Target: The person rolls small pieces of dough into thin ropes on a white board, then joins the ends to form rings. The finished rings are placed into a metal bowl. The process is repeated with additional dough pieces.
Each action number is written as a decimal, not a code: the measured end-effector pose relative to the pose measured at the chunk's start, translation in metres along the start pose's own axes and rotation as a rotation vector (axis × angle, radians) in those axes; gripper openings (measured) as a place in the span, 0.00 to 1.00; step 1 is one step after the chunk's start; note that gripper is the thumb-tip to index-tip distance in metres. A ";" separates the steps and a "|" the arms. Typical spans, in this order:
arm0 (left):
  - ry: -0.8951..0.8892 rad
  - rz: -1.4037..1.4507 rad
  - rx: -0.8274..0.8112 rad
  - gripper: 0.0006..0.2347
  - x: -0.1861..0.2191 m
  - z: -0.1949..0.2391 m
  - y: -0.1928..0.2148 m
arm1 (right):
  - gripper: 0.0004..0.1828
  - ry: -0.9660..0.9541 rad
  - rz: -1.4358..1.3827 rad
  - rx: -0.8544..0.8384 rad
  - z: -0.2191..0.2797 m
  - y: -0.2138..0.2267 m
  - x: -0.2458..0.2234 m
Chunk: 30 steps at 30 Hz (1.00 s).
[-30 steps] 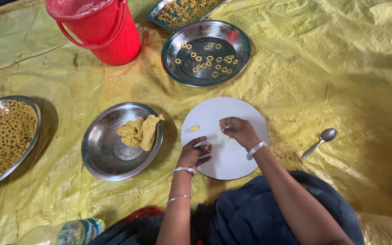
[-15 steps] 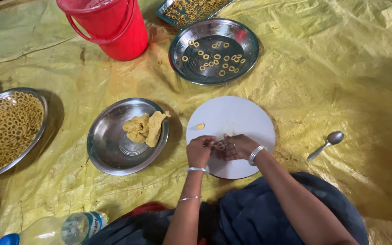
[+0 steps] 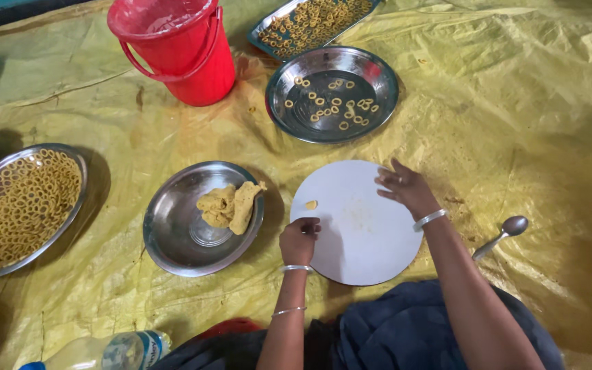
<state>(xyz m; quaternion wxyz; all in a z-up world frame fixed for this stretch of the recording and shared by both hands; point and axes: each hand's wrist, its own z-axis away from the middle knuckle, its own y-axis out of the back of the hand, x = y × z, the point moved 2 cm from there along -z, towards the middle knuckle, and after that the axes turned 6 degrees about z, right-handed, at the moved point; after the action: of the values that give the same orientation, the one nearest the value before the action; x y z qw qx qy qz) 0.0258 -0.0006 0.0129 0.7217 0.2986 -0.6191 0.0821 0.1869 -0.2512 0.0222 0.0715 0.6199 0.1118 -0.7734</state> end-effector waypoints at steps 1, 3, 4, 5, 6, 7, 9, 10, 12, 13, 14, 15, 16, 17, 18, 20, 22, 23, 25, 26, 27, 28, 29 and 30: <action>-0.076 -0.072 0.032 0.06 0.001 0.000 -0.001 | 0.38 -0.039 0.065 0.019 -0.002 0.001 0.006; -0.142 -0.147 0.071 0.06 -0.002 0.001 -0.003 | 0.34 -0.120 0.197 0.057 0.000 0.003 0.018; -0.130 -0.151 0.078 0.07 -0.006 0.002 -0.004 | 0.31 -0.124 0.236 0.038 0.002 0.003 0.022; -0.117 -0.154 0.085 0.07 -0.009 0.004 -0.006 | 0.29 -0.128 0.275 0.018 0.005 0.003 0.026; -0.240 -0.234 0.146 0.08 -0.010 0.005 -0.007 | 0.26 -0.129 0.313 -0.001 0.006 0.002 0.026; -0.363 -0.314 0.207 0.09 -0.010 0.005 -0.009 | 0.25 -0.116 0.299 -0.007 0.007 0.002 0.026; -0.545 -0.425 0.274 0.11 -0.010 -0.007 -0.017 | 0.23 -0.085 0.268 -0.008 0.005 -0.002 0.021; -0.582 -0.457 0.281 0.11 -0.012 -0.015 -0.023 | 0.22 -0.091 0.292 -0.001 0.008 -0.002 0.022; -0.628 -0.532 0.235 0.12 -0.015 -0.036 -0.036 | 0.21 -0.093 0.337 0.018 0.012 -0.004 0.021; -0.637 -0.574 0.182 0.14 -0.014 -0.050 -0.042 | 0.21 -0.096 0.335 0.018 0.012 -0.005 0.018; -0.645 -0.616 0.126 0.15 -0.015 -0.057 -0.047 | 0.21 -0.102 0.332 0.020 0.013 -0.005 0.016; -0.567 -0.714 0.088 0.11 -0.017 -0.063 -0.051 | 0.21 -0.108 0.330 0.022 0.015 -0.004 0.013; -0.491 -0.816 0.051 0.07 -0.017 -0.071 -0.052 | 0.21 -0.105 0.331 0.036 0.015 -0.006 0.010; -0.414 -0.918 0.013 0.05 -0.016 -0.074 -0.054 | 0.21 -0.101 0.333 0.050 0.015 -0.006 0.007; -0.374 -0.819 -0.038 0.06 -0.016 -0.072 -0.054 | 0.21 -0.098 0.330 0.062 0.015 -0.009 0.006; -0.289 -0.619 -0.140 0.08 -0.014 -0.060 -0.056 | 0.19 -0.083 0.295 0.094 0.017 -0.010 0.005; -0.274 -0.684 -0.213 0.10 -0.011 -0.033 -0.066 | 0.19 -0.072 0.273 0.129 0.018 -0.007 0.003; -0.268 -0.715 -0.248 0.11 -0.009 -0.018 -0.072 | 0.19 -0.066 0.268 0.149 0.018 -0.005 0.002; -0.512 -0.787 -0.105 0.16 -0.003 0.009 -0.078 | 0.18 -0.051 0.264 0.190 0.019 -0.003 0.001; -0.636 -0.817 -0.032 0.20 0.001 0.016 -0.082 | 0.18 -0.038 0.265 0.217 0.018 -0.002 0.000; -0.577 -0.792 -0.065 0.26 0.003 0.013 -0.086 | 0.18 -0.026 0.267 0.244 0.017 -0.001 -0.001; -0.520 -0.766 -0.099 0.32 0.006 0.006 -0.090 | 0.18 -0.013 0.249 0.245 0.017 0.000 -0.002; -0.462 -0.739 -0.133 0.39 0.009 -0.003 -0.094 | 0.18 0.000 0.232 0.246 0.016 -0.001 -0.003; -0.413 -0.772 -0.168 0.39 0.012 -0.013 -0.097 | 0.19 0.007 0.211 0.248 0.019 -0.003 -0.002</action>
<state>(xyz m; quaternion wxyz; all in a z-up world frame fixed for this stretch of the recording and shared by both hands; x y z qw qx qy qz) 0.0863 -0.0750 -0.0083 0.5825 0.4582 -0.5978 -0.3056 0.1690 -0.2529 0.0285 0.0749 0.6349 -0.0503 -0.7673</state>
